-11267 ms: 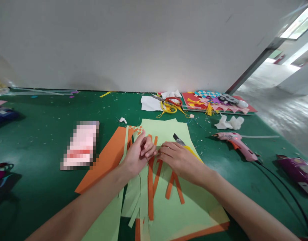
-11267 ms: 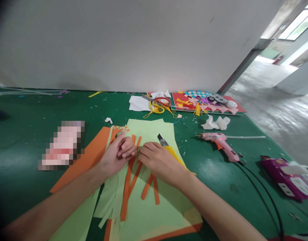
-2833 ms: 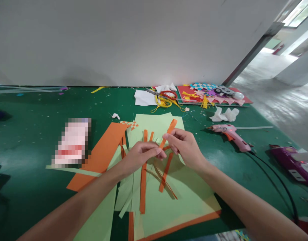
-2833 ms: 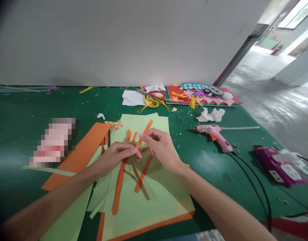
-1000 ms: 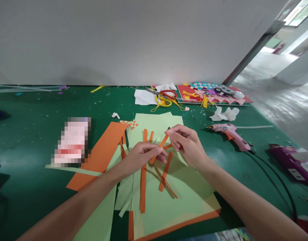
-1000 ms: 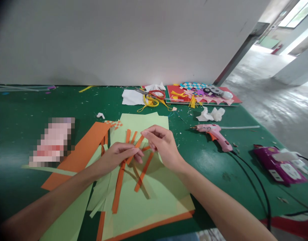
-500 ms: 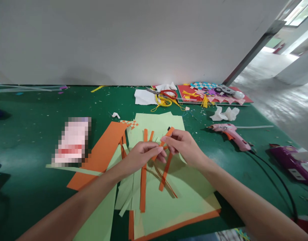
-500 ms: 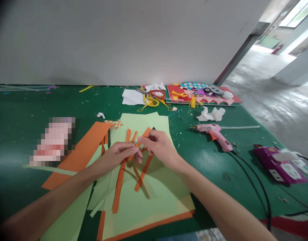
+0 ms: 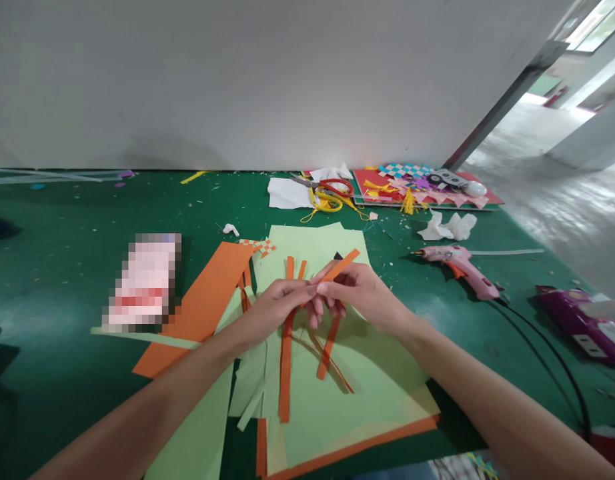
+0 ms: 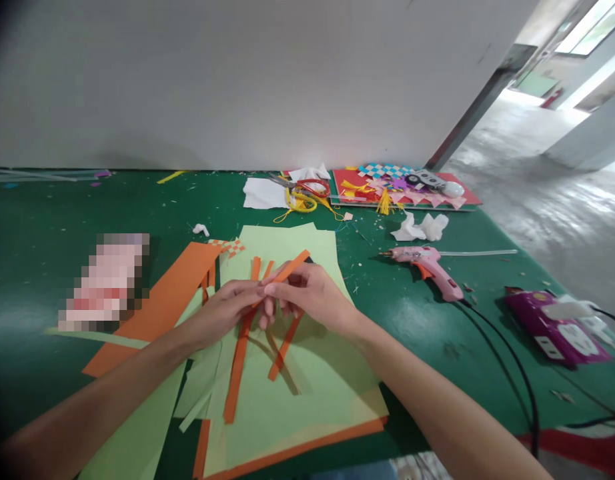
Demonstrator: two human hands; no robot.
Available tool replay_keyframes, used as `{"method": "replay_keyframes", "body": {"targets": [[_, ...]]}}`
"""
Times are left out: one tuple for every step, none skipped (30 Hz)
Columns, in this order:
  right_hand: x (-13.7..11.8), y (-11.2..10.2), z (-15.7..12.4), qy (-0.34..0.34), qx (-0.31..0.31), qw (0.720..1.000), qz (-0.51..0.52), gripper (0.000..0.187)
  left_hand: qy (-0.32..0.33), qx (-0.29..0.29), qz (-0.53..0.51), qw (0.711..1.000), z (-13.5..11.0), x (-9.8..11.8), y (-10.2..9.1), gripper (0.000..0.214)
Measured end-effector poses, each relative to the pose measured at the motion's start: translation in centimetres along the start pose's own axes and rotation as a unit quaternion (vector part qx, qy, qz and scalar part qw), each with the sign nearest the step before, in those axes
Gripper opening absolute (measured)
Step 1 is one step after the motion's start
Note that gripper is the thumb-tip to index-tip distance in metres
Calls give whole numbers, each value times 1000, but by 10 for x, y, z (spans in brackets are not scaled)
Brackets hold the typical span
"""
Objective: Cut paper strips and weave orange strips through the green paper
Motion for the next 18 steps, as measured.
{"method": "replay_keyframes", "body": {"targets": [[1,-2,0,-1,9,1000,2,19,-1,-1,3,1000,0,0,0,32],[2,-5,1,-1,20,1000,2,20,-1,-1,6,1000,0,-1,0,33],[3,-8,1,1,32,999,1,20,-1,-1,10,1000,0,-1,-1,33],[4,-10,1,3,44,999,-2,21,-2,-2,12,1000,0,-2,-1,33],[5,-13,1,5,54,999,-6,21,-2,-2,13,1000,1,-2,0,33],[6,-15,1,4,64,998,-11,22,-1,-3,13,1000,1,-2,0,34],[6,-17,1,2,73,997,-15,22,2,-2,15,1000,1,-1,0,35],[5,-19,1,-2,81,996,-20,22,5,-2,19,1000,1,0,1,36],[4,-20,1,-5,88,996,-25,23,10,-2,24,1000,1,2,2,37],[4,-21,0,-9,92,995,-29,23,14,-2,31,999,0,5,2,36],[3,-21,0,-12,95,995,-35,24,17,-3,39,999,0,7,3,35],[2,-21,0,-14,97,994,-40,24,18,-5,45,999,0,8,4,34],[2,-21,-1,-14,97,994,-46,25,17,-7,48,999,-1,9,5,34],[2,-21,-1,-14,98,994,-50,25,15,-10,51,999,-1,10,6,34],[1,-21,-1,-14,99,994,-52,26,12,-11,54,998,-2,10,6,35],[1,-21,-1,-13,101,993,-52,26,10,-12,59,998,-2,10,6,36],[1,-22,-1,-14,105,993,-53,27,9,-10,65,998,-2,10,6,38],[1,-23,-2,-14,110,992,-55,27,8,-8,72,997,-2,10,5,40]]}}
Point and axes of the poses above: each hand's wrist, its own z-axis towards the middle knuckle, its own y-axis out of the palm, x = y × z, the point moved 10 cm from there along z, towards the middle knuckle, and after that the axes turned 9 degrees about z, right-handed, at the moved point
